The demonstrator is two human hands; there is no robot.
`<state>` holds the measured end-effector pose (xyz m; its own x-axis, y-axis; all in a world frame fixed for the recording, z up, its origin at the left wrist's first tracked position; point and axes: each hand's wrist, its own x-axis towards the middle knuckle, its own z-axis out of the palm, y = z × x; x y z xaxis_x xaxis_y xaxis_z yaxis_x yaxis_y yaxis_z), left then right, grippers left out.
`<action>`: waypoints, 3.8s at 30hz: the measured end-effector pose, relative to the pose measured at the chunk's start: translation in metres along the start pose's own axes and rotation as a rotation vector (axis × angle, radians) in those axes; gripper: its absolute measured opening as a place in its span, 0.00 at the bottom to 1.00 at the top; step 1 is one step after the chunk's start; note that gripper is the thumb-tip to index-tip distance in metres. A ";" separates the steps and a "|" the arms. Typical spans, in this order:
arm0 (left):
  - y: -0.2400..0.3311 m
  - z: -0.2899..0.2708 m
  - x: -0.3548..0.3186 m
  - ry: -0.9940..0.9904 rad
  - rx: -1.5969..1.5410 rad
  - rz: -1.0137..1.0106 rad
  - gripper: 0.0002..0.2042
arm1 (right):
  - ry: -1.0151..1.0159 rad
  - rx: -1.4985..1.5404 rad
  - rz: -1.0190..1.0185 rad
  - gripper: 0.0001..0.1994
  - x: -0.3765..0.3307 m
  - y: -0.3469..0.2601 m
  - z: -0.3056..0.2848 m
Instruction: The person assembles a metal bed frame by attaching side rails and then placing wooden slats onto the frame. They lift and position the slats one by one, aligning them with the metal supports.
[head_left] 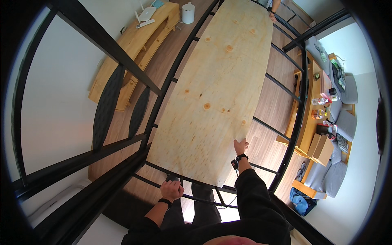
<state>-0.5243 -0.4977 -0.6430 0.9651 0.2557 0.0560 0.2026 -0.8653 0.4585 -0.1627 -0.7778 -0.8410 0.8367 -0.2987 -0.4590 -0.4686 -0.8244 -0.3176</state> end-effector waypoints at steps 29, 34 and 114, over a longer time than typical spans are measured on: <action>-0.001 0.002 -0.002 -0.064 0.052 -0.015 0.06 | 0.019 0.044 -0.032 0.38 0.022 0.035 0.025; -0.002 0.003 -0.012 -0.378 0.052 -0.162 0.05 | -0.069 -0.267 -0.419 0.50 0.053 0.100 0.038; 0.030 0.002 0.020 -0.487 0.009 -0.386 0.13 | -1.008 0.367 -0.201 0.17 -0.145 0.187 -0.003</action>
<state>-0.4982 -0.5193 -0.6301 0.7863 0.3270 -0.5242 0.5516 -0.7537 0.3572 -0.3707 -0.8896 -0.8313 0.3688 0.4949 -0.7868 -0.5452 -0.5704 -0.6143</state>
